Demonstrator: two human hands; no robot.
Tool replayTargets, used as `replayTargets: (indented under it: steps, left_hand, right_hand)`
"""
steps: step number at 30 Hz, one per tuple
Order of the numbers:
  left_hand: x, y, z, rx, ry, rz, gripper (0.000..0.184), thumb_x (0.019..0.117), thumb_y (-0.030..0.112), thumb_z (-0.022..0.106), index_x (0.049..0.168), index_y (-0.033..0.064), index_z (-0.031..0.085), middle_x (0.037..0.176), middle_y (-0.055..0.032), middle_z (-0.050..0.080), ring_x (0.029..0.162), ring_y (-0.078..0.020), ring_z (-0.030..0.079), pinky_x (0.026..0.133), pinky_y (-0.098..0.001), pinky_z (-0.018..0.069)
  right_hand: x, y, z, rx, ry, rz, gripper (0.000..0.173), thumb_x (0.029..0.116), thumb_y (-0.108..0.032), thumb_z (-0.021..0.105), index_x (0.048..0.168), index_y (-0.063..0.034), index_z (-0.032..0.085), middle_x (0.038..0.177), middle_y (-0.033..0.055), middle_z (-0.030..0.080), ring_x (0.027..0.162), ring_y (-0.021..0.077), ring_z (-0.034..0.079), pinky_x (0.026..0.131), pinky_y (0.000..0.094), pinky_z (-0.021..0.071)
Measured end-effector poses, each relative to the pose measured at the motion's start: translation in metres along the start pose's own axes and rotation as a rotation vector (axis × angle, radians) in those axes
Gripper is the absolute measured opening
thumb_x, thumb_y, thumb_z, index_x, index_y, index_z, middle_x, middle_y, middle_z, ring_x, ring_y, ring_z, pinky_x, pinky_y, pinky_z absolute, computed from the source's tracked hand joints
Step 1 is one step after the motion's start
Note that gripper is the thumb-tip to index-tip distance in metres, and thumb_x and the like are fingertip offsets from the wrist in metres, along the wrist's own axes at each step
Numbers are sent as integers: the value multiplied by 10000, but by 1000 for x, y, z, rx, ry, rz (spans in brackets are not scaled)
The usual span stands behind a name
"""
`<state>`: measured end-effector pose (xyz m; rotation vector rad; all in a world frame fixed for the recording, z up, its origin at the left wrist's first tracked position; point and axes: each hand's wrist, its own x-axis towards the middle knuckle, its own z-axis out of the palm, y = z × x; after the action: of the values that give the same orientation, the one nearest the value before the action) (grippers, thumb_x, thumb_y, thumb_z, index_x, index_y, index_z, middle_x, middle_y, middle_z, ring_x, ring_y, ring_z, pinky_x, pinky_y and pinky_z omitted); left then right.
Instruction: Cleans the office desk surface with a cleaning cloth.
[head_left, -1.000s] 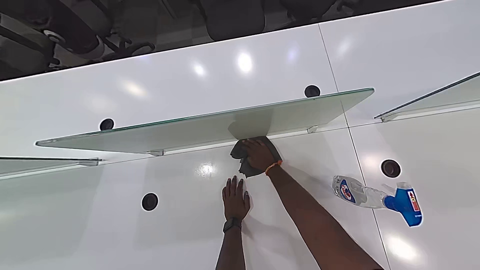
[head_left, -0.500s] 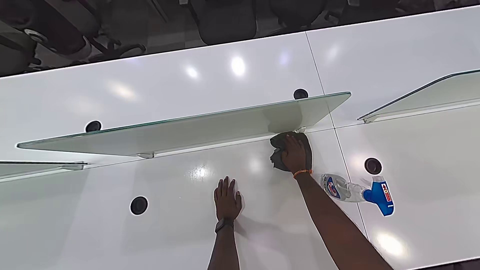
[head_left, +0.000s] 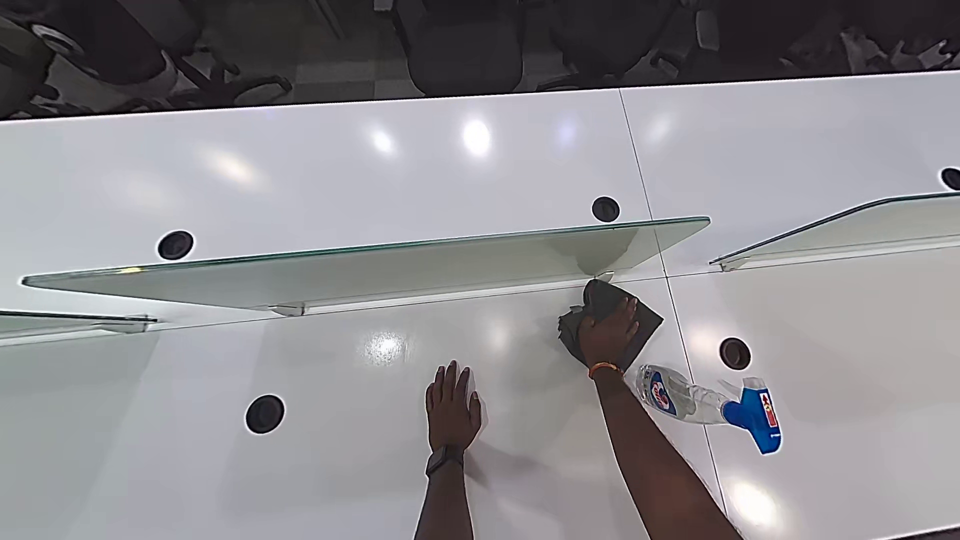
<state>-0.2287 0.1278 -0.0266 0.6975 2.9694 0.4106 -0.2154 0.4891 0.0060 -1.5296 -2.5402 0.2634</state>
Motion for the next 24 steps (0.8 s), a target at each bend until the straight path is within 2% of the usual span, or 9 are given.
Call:
replayTargets:
  steps: [7,12,14,19,22,24]
  left_hand:
    - [0,1,-1,6,-8,0,609,978,463,318,1478,207,554,1625,-77,405,1522,-331,317,1208,-550,251]
    - [1,1,-1,6,-20,-7,605,973,456,326,1483,220,550,1630,-65,399,1530,-326,303,1211,-553,243]
    - [0,1,-1,0,-22,-6,598,975,447,330,1481,220,551,1627,-69,404,1527,-329,308,1209,-554,246]
    - [1,1,-2,-8,-38,-10,594,976,450,334,1490,237,541,1634,-63,392,1530,-324,303,1208,-557,244]
    - [0,2,-2,-20,-38,-15,576,976,432,356,1487,246,545,1632,-55,396,1527,-323,309,1206,-552,253]
    - [0,1,-3,-32,-45,-21,572,975,419,373,1496,250,535,1637,-52,388,1531,-322,300,1210,-555,248]
  right_hand:
    - [49,-6,3,42,-10,-34,869,868,-361,591,1578,32,277,1637,207,335,1537,310,306,1259,524,176]
    - [59,-9,2,73,14,-64,697,867,-303,595,1480,1,465,1593,187,420,1517,292,351,1257,510,196]
    - [58,-9,2,67,16,-70,660,871,-300,591,1460,-17,493,1589,184,427,1518,291,350,1256,515,198]
    - [47,-17,2,1,10,-14,671,928,-318,538,1519,-18,432,1615,176,392,1537,292,312,1255,537,186]
    - [14,-38,5,-23,-1,27,731,953,-387,503,1569,-22,357,1646,182,331,1552,321,265,1242,588,171]
    - [-15,-58,12,-34,-36,-32,756,945,-405,496,1572,-10,346,1654,194,308,1557,338,243,1234,616,157]
